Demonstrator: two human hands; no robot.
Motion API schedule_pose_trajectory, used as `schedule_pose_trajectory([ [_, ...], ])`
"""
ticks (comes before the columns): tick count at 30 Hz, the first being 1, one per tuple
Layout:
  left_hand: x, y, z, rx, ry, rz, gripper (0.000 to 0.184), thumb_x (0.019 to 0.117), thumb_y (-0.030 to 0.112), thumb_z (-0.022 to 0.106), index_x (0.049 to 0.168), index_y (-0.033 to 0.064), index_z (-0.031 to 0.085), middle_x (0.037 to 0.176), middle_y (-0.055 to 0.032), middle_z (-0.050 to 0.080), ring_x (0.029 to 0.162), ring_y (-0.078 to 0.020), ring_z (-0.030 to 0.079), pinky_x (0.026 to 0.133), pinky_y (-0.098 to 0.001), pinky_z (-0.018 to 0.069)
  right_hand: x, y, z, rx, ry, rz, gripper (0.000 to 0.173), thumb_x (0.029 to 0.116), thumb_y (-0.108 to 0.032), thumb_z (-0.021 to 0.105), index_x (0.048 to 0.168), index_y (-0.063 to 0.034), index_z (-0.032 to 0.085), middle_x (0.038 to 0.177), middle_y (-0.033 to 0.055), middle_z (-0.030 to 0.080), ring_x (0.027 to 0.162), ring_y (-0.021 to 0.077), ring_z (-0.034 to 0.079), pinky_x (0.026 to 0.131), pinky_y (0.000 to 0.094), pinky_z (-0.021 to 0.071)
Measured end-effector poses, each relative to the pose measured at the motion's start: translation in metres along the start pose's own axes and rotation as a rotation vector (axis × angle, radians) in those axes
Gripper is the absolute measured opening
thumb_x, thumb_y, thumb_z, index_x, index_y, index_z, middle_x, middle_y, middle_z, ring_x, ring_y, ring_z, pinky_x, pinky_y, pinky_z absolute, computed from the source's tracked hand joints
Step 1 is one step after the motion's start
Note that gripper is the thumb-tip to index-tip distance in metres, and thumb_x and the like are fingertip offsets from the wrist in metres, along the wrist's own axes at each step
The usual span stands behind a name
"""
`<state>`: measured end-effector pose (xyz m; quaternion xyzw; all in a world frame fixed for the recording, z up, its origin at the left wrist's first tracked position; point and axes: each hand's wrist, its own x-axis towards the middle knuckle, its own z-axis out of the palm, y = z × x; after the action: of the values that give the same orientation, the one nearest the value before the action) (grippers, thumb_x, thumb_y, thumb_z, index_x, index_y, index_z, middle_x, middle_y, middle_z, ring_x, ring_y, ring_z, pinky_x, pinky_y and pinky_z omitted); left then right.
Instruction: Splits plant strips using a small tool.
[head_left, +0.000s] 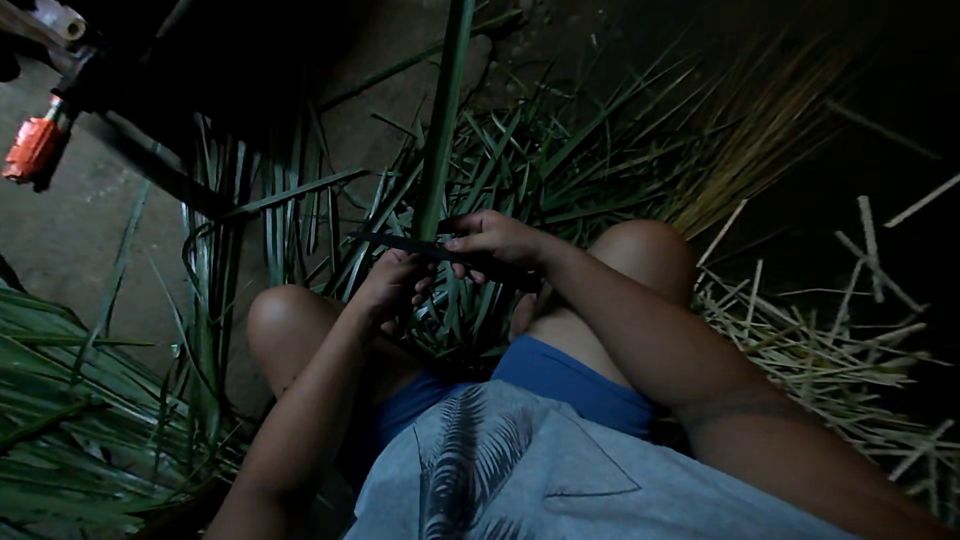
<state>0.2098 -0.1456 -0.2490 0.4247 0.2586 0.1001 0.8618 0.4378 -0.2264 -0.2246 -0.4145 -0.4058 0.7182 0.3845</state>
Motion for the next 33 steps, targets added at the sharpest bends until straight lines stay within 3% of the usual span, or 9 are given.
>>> schedule_pose_trajectory([
  [6, 0.001, -0.001, -0.002, -0.004, -0.021, 0.009, 0.019, 0.1048, 0.017, 0.049, 0.101, 0.0082, 0.065, 0.073, -0.0029, 0.060, 0.049, -0.0066, 0.053, 0.045, -0.0208, 0.0498, 0.000, 0.000, -0.001, 0.012, -0.002, -0.004, 0.040, 0.1069, -0.015, 0.050, 0.145, -0.0041, 0.051, 0.079, 0.0141, 0.068, 0.050, 0.0145, 0.061, 0.047, 0.0254, 0.0546],
  [11, 0.002, -0.001, 0.003, 0.087, -0.015, 0.029, 0.015, 0.1013, 0.008, 0.049, 0.102, 0.0078, 0.065, 0.073, -0.0028, 0.061, 0.049, -0.0059, 0.052, 0.045, -0.0205, 0.0480, 0.000, 0.003, 0.000, 0.016, 0.032, -0.022, 0.035, 0.1059, -0.016, 0.051, 0.137, -0.0005, 0.054, 0.078, 0.0123, 0.068, 0.051, 0.0144, 0.061, 0.047, 0.0254, 0.0546],
  [16, 0.004, -0.001, 0.002, 0.107, -0.054, 0.040, 0.014, 0.1048, 0.013, 0.050, 0.102, 0.0083, 0.063, 0.074, -0.0026, 0.059, 0.050, -0.0061, 0.051, 0.045, -0.0201, 0.0476, 0.003, 0.005, -0.001, 0.005, 0.042, -0.068, 0.027, 0.1066, -0.015, 0.050, 0.128, 0.0007, 0.058, 0.076, 0.0112, 0.069, 0.051, 0.0137, 0.061, 0.048, 0.0252, 0.0550],
  [20, 0.002, 0.001, 0.004, 0.055, -0.045, 0.023, 0.015, 0.1056, 0.014, 0.048, 0.102, 0.0089, 0.061, 0.074, -0.0021, 0.058, 0.049, -0.0053, 0.051, 0.044, -0.0190, 0.0468, 0.004, 0.003, 0.001, 0.008, 0.061, -0.058, 0.028, 0.1073, -0.015, 0.049, 0.130, 0.0002, 0.057, 0.077, 0.0118, 0.069, 0.051, 0.0136, 0.061, 0.048, 0.0248, 0.0544],
  [26, -0.002, 0.008, -0.005, -0.056, -0.060, 0.061, 0.014, 0.1054, 0.026, 0.053, 0.102, 0.0130, 0.059, 0.074, -0.0005, 0.056, 0.048, -0.0053, 0.050, 0.043, -0.0190, 0.0479, 0.002, -0.001, -0.005, -0.019, 0.083, -0.041, 0.040, 0.1078, -0.018, 0.048, 0.146, -0.0077, 0.054, 0.080, 0.0128, 0.067, 0.052, 0.0143, 0.060, 0.047, 0.0256, 0.0535],
  [33, -0.003, 0.006, -0.005, -0.048, -0.064, 0.041, 0.012, 0.1060, 0.021, 0.051, 0.107, 0.0115, 0.059, 0.077, -0.0017, 0.057, 0.049, -0.0057, 0.051, 0.043, -0.0189, 0.0486, -0.001, 0.001, -0.007, -0.011, 0.053, -0.051, 0.039, 0.1074, -0.016, 0.047, 0.144, -0.0073, 0.056, 0.080, 0.0127, 0.067, 0.050, 0.0129, 0.058, 0.047, 0.0242, 0.0532],
])
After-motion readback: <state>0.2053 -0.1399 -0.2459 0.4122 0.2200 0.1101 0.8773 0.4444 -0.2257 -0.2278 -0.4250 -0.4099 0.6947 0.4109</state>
